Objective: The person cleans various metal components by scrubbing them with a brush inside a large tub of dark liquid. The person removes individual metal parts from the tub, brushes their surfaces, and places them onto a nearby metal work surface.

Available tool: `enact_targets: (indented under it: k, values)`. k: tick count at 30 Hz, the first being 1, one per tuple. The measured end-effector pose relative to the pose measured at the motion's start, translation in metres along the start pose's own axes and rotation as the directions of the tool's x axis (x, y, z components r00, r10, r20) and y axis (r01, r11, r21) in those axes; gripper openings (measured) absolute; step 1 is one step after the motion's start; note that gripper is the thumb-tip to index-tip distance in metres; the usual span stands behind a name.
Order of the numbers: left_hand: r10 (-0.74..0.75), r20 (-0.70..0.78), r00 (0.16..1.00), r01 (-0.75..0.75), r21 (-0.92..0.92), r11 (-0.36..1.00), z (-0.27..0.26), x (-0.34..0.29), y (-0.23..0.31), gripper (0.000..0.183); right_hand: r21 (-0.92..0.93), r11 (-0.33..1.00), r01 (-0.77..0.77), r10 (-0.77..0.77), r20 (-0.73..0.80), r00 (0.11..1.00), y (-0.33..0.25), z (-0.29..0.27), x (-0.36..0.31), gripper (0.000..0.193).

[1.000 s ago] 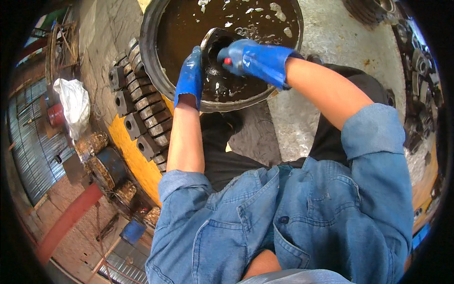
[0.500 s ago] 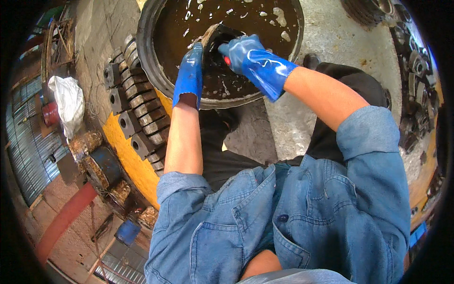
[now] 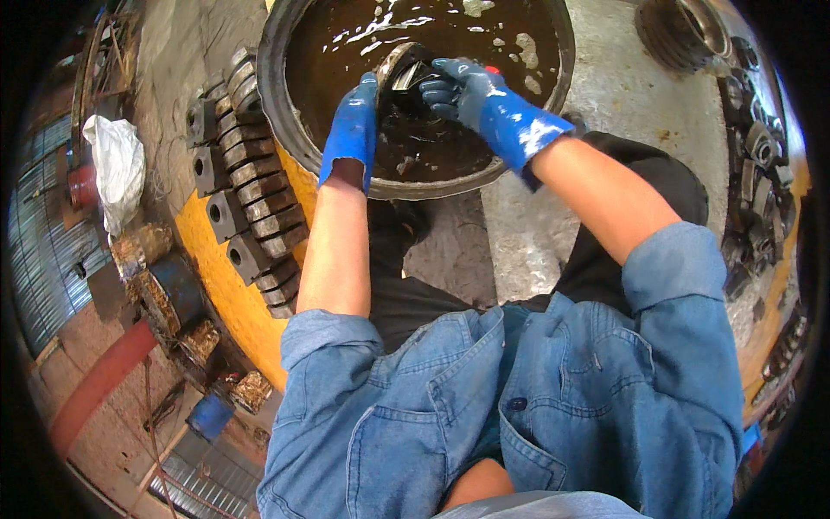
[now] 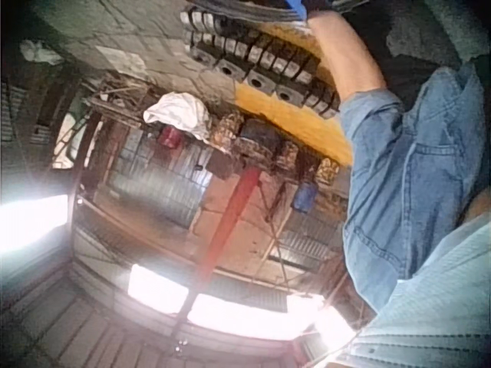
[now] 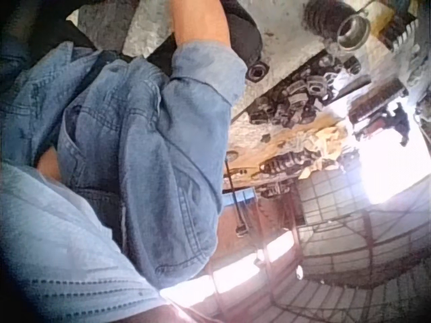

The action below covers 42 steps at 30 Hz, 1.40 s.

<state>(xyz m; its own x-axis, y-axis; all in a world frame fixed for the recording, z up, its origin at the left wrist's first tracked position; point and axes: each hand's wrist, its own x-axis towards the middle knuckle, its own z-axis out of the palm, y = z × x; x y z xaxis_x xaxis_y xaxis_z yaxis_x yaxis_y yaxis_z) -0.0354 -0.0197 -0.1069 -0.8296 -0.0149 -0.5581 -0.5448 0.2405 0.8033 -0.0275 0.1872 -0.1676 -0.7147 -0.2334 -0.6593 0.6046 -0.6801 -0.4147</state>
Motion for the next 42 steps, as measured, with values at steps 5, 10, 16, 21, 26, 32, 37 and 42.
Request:
enact_targets:
  k: [5, 10, 16, 21, 26, 32, 37, 42]
  values:
    - [0.045, 0.038, 0.998, -0.04, -0.124, 0.991, -0.001, 0.001, -0.01, 0.055, -0.464, 0.883, -0.065, 0.094, 0.04, 0.995, -0.022, 0.016, -0.002, 0.026]
    - [0.099, 0.024, 0.995, -0.098, -0.027, 0.995, 0.0, 0.01, -0.011, 0.056, -0.872, -0.076, 0.484, 0.139, 0.471, 0.871, -0.049, 0.028, -0.017, 0.033]
    - [0.168, 0.022, 0.986, -0.169, 0.031, 0.985, 0.001, -0.006, -0.01, 0.056, -0.758, -0.56, 0.334, -0.174, 0.502, 0.847, -0.027, 0.048, -0.039, 0.031]
    - [0.256, 0.065, 0.965, -0.264, 0.206, 0.942, 0.003, -0.012, 0.0, 0.054, -0.927, -0.343, 0.15, -0.411, 0.292, 0.864, -0.024, 0.024, -0.019, 0.028]
    - [0.21, 0.036, 0.977, -0.213, 0.12, 0.97, 0.005, -0.016, 0.0, 0.056, -0.896, 0.377, 0.234, -0.176, 0.178, 0.968, -0.043, 0.027, -0.057, 0.03]
    - [0.303, 0.014, 0.953, -0.3, 0.181, 0.937, 0.001, 0.0, -0.017, 0.055, -0.968, -0.01, 0.251, -0.199, 0.248, 0.948, -0.042, 0.03, -0.035, 0.036]
    - [0.218, 0.038, 0.975, -0.221, 0.09, 0.971, -0.001, -0.003, -0.017, 0.054, -0.877, -0.456, 0.152, -0.346, 0.332, 0.878, -0.034, 0.042, -0.041, 0.027]
    - [0.206, -0.015, 0.978, -0.201, 0.176, 0.964, 0.011, -0.029, 0.007, 0.054, -0.932, -0.357, 0.059, -0.361, 0.196, 0.912, -0.037, 0.035, -0.03, 0.032]
